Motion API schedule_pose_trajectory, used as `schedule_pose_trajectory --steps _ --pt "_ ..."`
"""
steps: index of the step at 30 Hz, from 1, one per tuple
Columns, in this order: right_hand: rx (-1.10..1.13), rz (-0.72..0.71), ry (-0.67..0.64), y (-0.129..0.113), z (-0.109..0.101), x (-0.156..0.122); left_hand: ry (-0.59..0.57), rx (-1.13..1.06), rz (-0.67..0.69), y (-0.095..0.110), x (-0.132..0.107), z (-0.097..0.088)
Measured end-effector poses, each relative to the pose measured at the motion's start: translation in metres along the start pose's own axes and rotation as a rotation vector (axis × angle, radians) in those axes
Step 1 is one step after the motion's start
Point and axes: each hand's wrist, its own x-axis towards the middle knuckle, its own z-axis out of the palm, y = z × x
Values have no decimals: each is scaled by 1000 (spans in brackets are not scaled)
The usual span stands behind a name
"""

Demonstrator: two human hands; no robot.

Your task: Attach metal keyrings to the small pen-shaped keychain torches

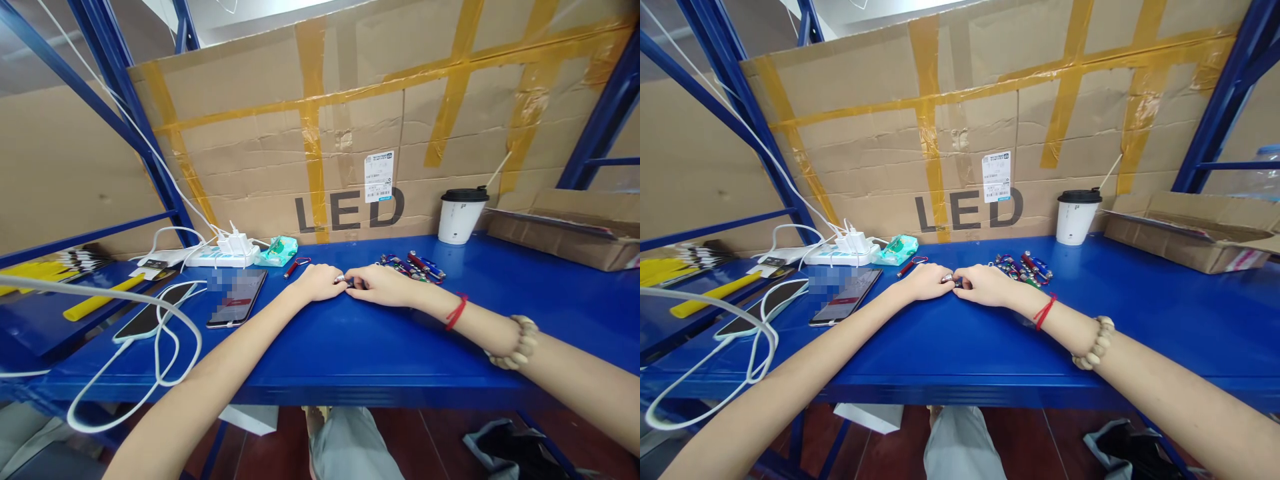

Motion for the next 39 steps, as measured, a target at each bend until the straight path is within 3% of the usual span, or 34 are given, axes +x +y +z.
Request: schedule_pose_trajectory --steps 19,39 --pt "-9 -4 -25 4 1 0 -5 28 3 -1 2 1" --pt "-168 -40 -14 2 2 -3 -13 16 18 -4 5 4"
